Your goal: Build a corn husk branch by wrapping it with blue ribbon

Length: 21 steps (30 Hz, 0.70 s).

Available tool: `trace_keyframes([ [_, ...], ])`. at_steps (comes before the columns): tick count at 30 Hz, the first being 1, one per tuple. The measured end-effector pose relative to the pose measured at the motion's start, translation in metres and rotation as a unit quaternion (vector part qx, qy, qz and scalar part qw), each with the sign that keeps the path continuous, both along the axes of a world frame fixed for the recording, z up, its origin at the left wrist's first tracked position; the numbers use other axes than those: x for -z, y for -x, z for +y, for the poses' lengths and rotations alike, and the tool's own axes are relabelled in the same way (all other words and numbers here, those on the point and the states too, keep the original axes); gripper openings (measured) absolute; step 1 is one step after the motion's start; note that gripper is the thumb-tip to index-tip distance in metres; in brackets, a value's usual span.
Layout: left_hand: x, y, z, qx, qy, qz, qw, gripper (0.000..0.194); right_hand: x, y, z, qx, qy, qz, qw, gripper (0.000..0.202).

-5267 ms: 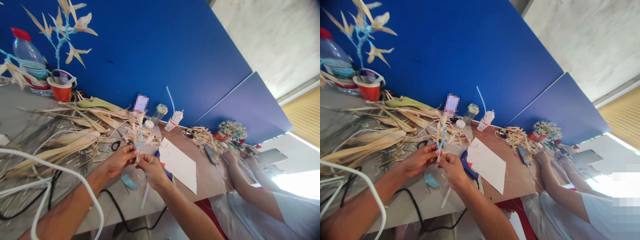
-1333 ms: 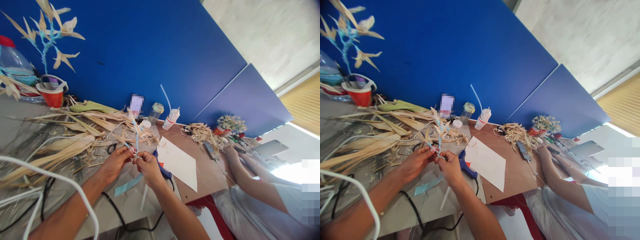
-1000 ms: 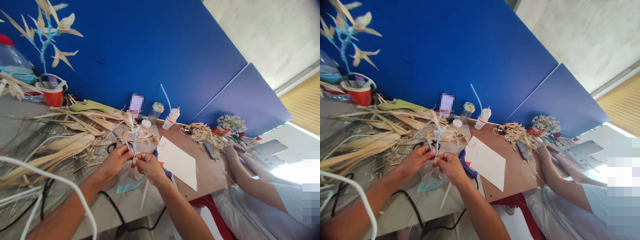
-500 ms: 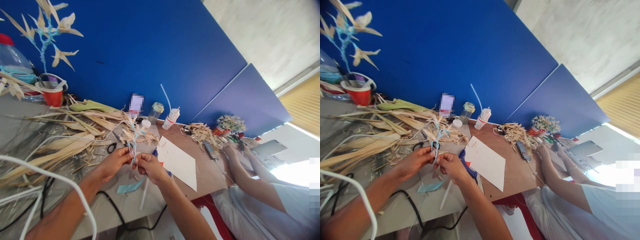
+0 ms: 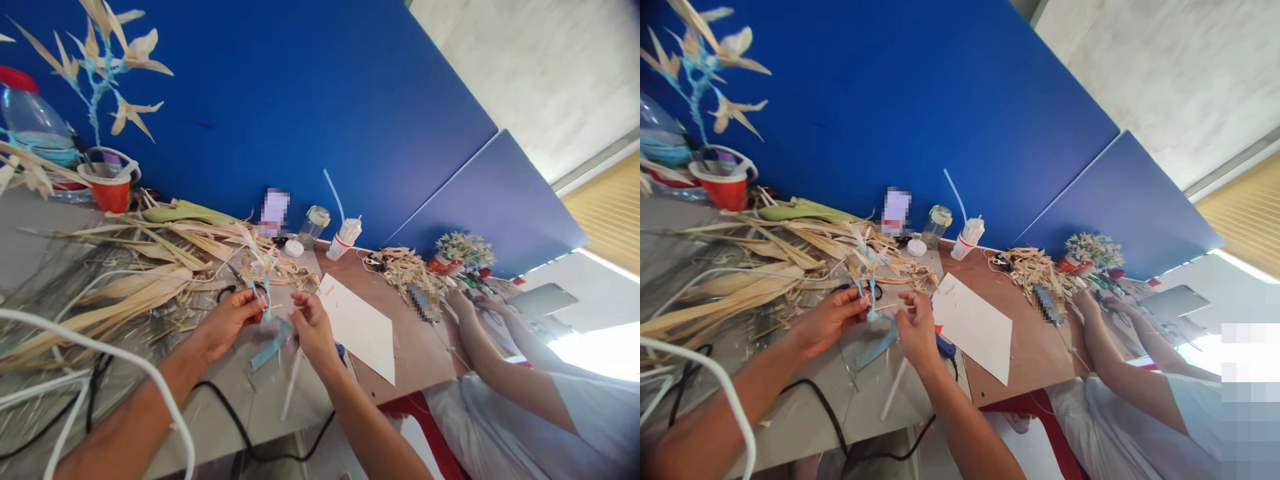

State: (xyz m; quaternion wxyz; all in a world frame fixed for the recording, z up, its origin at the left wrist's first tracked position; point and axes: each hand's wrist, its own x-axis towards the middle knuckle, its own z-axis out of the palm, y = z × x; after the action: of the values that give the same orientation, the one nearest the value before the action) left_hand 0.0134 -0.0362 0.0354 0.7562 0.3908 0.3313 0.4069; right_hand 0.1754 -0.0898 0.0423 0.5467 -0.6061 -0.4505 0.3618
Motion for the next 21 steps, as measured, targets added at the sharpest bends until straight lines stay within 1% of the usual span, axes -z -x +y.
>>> trace_keyframes([
  [1, 0.001, 0.000, 0.001, -0.006, 0.006, -0.008, 1.000, 0.028, -0.001, 0.000, -0.002, 0.003, -0.017, -0.035, 0.999, 0.019],
  [3, 0.002, 0.000, 0.001, -0.009, 0.014, -0.021, 1.000, 0.027, -0.001, 0.001, -0.004, -0.045, -0.007, -0.055, 0.997, 0.014],
  [5, 0.002, 0.001, 0.001, -0.003, 0.018, -0.027, 0.999, 0.026, 0.003, 0.006, -0.006, -0.097, 0.024, -0.036, 0.994, 0.014],
  [7, 0.000, 0.002, 0.000, 0.004, 0.023, -0.029, 0.999, 0.027, 0.008, 0.011, -0.006, -0.114, 0.044, -0.006, 0.992, 0.018],
  [10, -0.003, 0.003, 0.000, 0.000, 0.027, -0.032, 0.999, 0.028, 0.012, 0.016, -0.004, -0.122, 0.079, 0.073, 0.987, 0.017],
  [13, -0.005, 0.003, 0.000, -0.010, 0.015, -0.028, 0.999, 0.029, 0.009, 0.018, -0.002, -0.120, 0.083, 0.156, 0.977, 0.022],
  [15, -0.004, 0.002, 0.000, -0.020, -0.005, -0.015, 1.000, 0.030, 0.006, 0.019, 0.001, -0.111, 0.073, 0.155, 0.979, 0.031],
  [17, -0.003, 0.000, 0.000, -0.028, -0.029, 0.008, 0.999, 0.031, 0.002, 0.022, 0.003, -0.092, 0.071, 0.118, 0.986, 0.036],
  [19, -0.001, -0.001, -0.001, -0.025, -0.042, 0.027, 0.998, 0.031, -0.001, 0.026, 0.006, -0.073, 0.076, 0.093, 0.990, 0.038],
  [21, 0.000, -0.001, -0.001, -0.019, -0.046, 0.034, 0.998, 0.031, -0.002, 0.028, 0.008, -0.076, 0.077, 0.104, 0.989, 0.035],
])
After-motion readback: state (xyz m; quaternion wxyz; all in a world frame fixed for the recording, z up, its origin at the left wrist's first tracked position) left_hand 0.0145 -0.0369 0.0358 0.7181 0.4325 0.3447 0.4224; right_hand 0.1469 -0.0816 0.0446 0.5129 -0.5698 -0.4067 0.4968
